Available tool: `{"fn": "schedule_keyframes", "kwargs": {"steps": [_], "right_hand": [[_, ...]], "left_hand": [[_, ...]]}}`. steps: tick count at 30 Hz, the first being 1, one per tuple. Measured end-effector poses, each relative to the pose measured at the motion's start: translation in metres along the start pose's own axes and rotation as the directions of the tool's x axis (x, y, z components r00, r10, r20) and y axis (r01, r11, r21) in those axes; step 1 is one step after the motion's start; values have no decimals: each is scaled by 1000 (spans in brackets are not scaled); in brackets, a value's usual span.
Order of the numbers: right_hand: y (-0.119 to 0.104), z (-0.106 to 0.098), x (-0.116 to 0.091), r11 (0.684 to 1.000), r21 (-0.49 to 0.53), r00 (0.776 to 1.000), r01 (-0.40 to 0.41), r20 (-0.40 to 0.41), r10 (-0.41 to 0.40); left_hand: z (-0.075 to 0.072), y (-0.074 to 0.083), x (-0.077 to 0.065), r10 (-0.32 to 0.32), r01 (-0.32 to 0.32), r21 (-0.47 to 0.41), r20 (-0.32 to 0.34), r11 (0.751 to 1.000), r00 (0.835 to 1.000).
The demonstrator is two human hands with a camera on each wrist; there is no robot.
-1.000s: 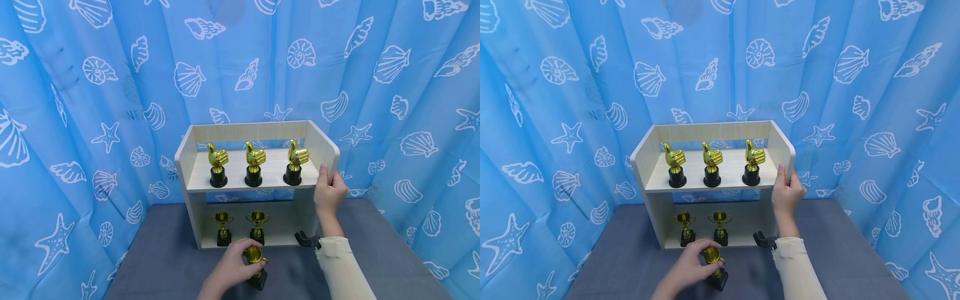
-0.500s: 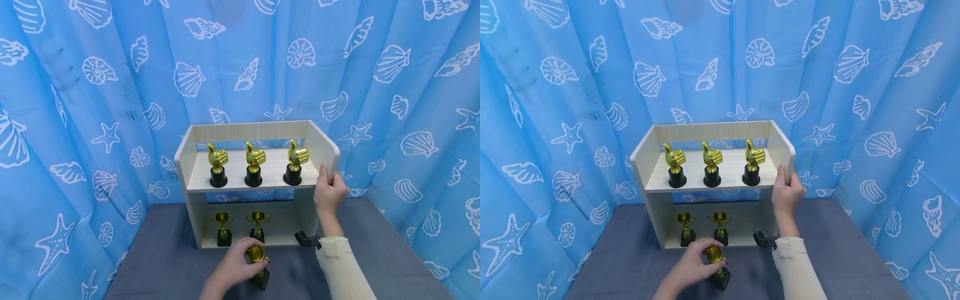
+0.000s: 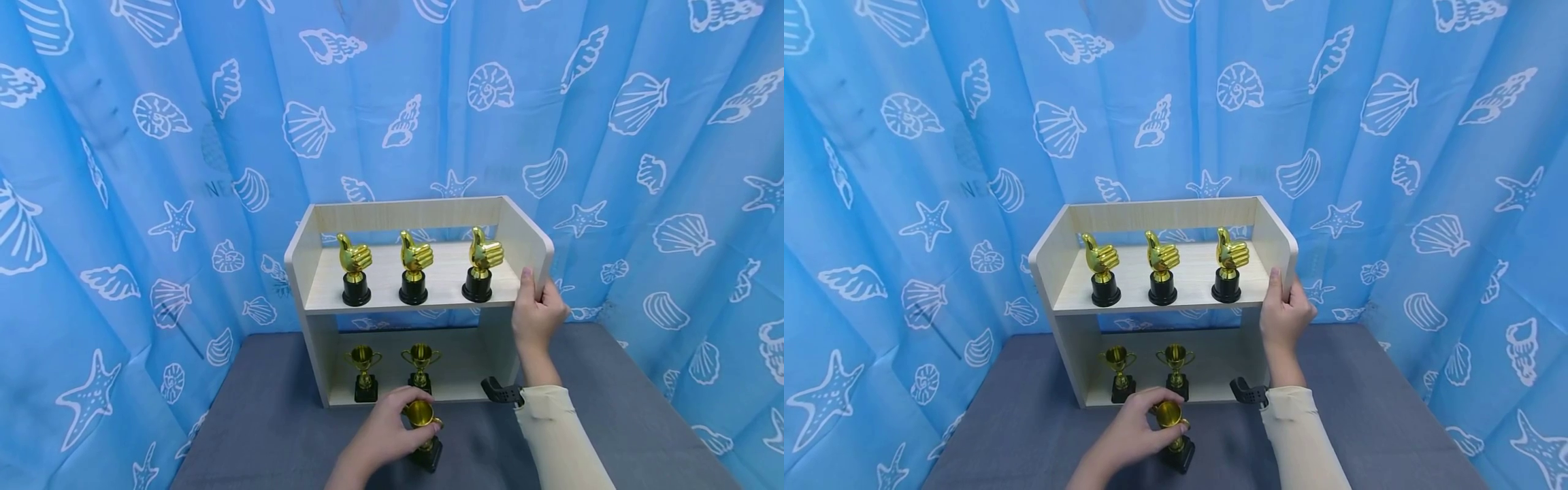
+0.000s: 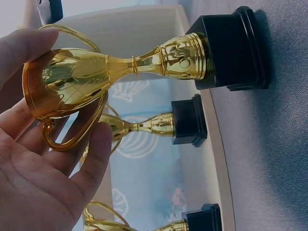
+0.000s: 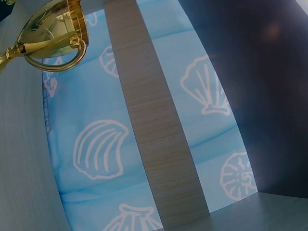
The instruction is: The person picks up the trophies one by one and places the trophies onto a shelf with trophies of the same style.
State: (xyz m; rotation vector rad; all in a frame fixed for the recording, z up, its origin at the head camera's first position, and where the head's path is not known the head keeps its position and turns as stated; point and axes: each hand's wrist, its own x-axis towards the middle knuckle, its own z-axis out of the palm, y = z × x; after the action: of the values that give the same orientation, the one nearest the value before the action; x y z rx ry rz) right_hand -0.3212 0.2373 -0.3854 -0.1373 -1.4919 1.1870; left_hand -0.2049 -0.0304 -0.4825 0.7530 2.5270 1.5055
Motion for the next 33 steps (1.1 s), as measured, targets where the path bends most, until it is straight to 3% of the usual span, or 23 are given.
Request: {"fn": "schedule_keyframes", "kwargs": {"steps": [33], "right_hand": [[6, 0, 1, 999, -31, 1000, 26, -2, -26]], "left_hand": [[9, 0, 14, 39, -39, 28, 2, 999, 999]]}}
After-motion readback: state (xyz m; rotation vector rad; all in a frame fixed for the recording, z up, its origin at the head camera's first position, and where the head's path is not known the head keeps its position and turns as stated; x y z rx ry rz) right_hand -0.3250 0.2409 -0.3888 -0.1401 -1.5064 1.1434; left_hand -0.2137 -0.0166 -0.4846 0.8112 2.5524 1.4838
